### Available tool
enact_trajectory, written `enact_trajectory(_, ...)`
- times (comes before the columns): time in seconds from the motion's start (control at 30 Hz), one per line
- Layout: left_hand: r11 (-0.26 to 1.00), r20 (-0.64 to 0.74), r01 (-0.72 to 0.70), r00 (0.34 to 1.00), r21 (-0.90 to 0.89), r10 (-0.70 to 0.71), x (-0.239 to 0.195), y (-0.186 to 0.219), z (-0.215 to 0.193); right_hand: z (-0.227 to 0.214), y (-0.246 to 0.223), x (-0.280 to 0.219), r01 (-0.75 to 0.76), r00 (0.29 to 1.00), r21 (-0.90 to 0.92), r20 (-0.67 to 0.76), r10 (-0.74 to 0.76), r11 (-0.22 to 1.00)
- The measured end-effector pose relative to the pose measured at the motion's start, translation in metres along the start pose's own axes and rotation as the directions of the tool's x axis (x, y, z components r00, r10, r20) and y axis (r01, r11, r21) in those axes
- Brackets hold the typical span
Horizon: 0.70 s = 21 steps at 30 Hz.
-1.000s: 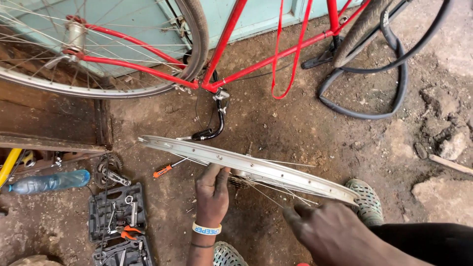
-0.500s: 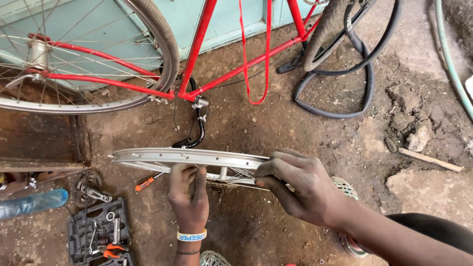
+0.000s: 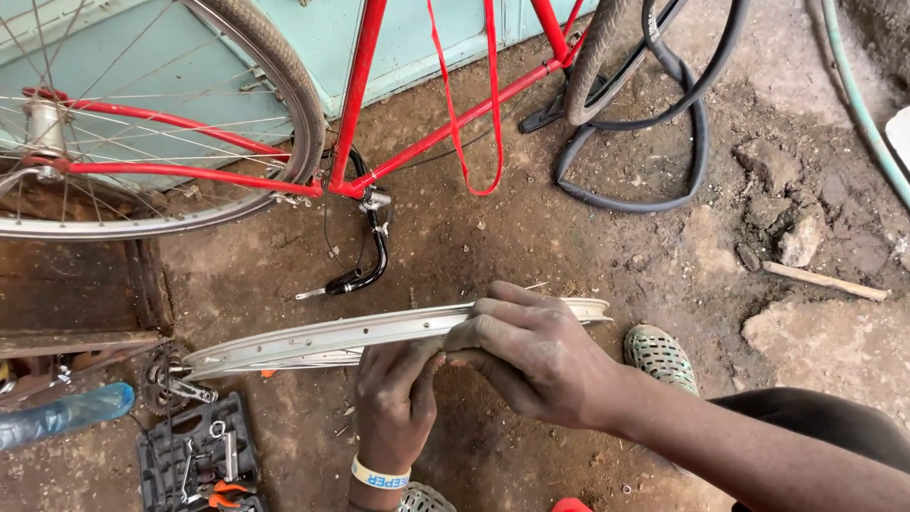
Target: The person laces a bicycle wheel by inserting spokes through the rim and hub. They rotate the wheel to access different sections and continue threading the spokes by hand.
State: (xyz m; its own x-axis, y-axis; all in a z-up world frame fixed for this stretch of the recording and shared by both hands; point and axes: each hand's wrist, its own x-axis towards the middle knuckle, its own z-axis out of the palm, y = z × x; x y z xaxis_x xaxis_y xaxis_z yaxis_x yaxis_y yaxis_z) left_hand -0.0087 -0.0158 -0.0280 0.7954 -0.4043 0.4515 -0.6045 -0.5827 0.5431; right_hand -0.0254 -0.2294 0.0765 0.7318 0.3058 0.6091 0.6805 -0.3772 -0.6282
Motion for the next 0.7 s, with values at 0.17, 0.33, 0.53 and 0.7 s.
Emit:
enact_trajectory(0.17, 1.0, -0.072, 0.019, 0.997, 0.0, -0.019, -0.004, -0.007, -0.006, 0.005, 0.007, -0.007, -0.026, 0.998, 0.01, -0.053, 0.027, 1.0)
enact_trajectory(0.33, 0.999, -0.183, 0.036, 0.982, -0.004, -0.036, -0.01, -0.01, -0.007, -0.006, 0.015, 0.001, -0.159, 0.985, -0.043, -0.078, 0.155, 0.986)
enact_trajectory(0.53, 0.995, -0.286, 0.086, 0.953, -0.06, -0.1, -0.001, -0.005, -0.01, -0.009, 0.017, 0.001, -0.273, 0.959, -0.082, 0.052, 0.278, 0.959)
enact_trajectory(0.7, 0.92, -0.355, 0.252, 0.866, -0.301, -0.353, 0.011, 0.015, -0.026, 0.004, 0.012, -0.01, -0.229, 0.973, -0.18, -0.001, 0.233, 0.957)
